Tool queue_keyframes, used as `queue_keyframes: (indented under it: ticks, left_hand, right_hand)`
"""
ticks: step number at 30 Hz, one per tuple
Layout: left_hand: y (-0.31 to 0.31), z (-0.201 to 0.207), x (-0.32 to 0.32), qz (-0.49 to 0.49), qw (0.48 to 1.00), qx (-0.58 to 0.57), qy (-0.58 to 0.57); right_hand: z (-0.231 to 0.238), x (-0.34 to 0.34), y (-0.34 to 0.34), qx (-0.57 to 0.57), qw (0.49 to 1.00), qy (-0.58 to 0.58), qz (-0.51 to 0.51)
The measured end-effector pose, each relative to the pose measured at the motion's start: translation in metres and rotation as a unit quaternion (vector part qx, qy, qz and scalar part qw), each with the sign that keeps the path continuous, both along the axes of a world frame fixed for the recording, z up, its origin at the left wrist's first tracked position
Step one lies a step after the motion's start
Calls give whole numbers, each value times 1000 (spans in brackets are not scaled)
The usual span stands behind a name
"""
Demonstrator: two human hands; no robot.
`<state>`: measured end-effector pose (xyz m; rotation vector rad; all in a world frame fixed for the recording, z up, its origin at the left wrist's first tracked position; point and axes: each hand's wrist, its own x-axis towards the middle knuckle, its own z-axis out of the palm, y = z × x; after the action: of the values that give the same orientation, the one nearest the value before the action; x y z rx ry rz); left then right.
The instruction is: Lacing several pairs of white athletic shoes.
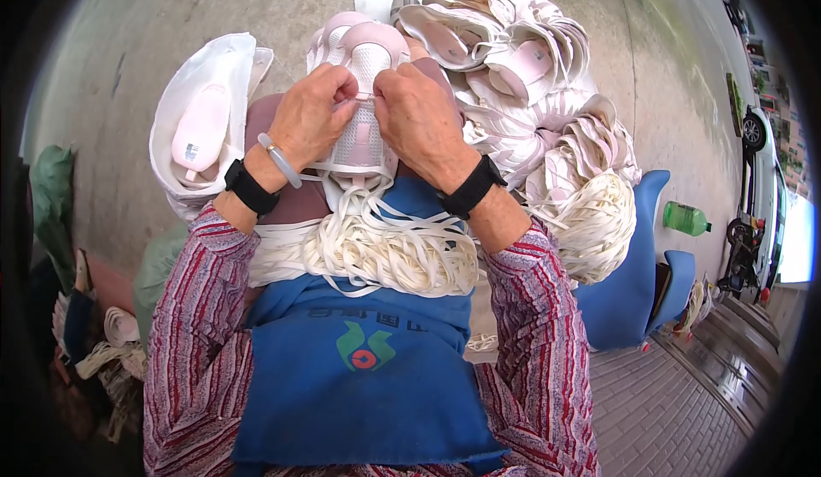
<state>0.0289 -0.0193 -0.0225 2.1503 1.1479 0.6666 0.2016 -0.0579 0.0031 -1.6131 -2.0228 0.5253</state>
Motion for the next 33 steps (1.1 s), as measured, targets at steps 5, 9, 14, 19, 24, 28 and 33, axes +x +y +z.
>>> queue_keyframes:
  ticks: [5, 9, 14, 19, 24, 28, 33]
  left_hand:
    - [3, -2, 1, -12, 1000, 10, -3]
    - [3, -3, 1, -14, 1000, 16, -9]
    - [2, -4, 1, -15, 999, 30, -22]
    - [1, -4, 1, -18, 999, 31, -20]
    - [-1, -4, 1, -16, 999, 37, -17]
    - [-2, -6, 2, -9, 999, 41, -8]
    - [-2, -6, 3, -19, 998, 57, -2]
  right_hand:
    - [-1, 1, 1, -8, 1000, 3, 2]
    - [-4, 1, 0, 8, 1000, -8, 5]
    - [-4, -1, -2, 14, 1000, -5, 0]
    - [-3, -3, -1, 22, 998, -49, 13]
    - [-5, -1, 1, 35, 997, -65, 38]
    - [-10, -1, 1, 39, 998, -28, 26]
    - [-14, -3, 4, 48, 998, -8, 31]
